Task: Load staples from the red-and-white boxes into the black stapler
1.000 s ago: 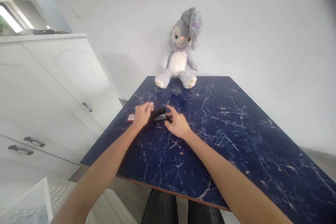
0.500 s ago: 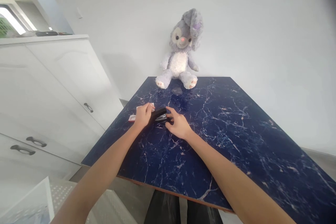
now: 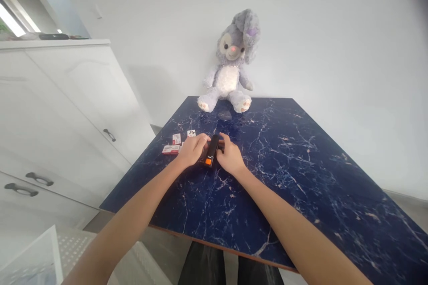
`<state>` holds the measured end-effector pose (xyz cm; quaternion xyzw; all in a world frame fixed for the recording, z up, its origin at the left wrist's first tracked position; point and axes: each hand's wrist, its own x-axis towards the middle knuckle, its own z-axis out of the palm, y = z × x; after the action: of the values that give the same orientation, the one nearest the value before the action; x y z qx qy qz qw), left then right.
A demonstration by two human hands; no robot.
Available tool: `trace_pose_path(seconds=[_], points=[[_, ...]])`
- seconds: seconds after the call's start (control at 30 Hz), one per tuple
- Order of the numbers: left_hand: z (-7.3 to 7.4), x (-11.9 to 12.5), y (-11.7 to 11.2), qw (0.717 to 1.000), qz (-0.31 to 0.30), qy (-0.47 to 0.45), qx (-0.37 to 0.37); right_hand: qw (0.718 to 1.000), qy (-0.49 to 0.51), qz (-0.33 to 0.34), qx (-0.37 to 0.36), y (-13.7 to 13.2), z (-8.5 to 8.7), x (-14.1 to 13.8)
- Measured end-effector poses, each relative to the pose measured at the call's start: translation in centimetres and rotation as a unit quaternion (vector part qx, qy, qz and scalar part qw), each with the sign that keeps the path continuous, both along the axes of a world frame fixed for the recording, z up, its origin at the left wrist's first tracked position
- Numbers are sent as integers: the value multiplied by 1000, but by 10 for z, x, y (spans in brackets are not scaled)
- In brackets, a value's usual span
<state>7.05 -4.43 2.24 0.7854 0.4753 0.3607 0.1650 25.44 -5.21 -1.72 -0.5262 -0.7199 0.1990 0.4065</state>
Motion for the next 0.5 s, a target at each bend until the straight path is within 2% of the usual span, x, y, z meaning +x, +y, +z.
trace_pose_path(seconds=[0.07,0.13,0.2,0.27,0.4,0.43,0.5], points=[[6,-16,8,998,49,28,30,1000,15,4,-16,3,-2,2],[10,-39,21,983,154,67,68,999,19,5,-29,4,-3,2],[11,-61,31,969,208,116,65,999,16,9,-35,5,-4,2],[11,-76,36,971,172,164,36,999,14,12,-34,5,-4,2],[13,-84,30,978,33,202,-43,999,12,13,-33,3,-2,2],[14,-85,27,978,23,202,-54,999,10,14,-34,3,-1,2],[16,-90,22,981,58,179,-42,999,9,16,-35,3,-1,2]])
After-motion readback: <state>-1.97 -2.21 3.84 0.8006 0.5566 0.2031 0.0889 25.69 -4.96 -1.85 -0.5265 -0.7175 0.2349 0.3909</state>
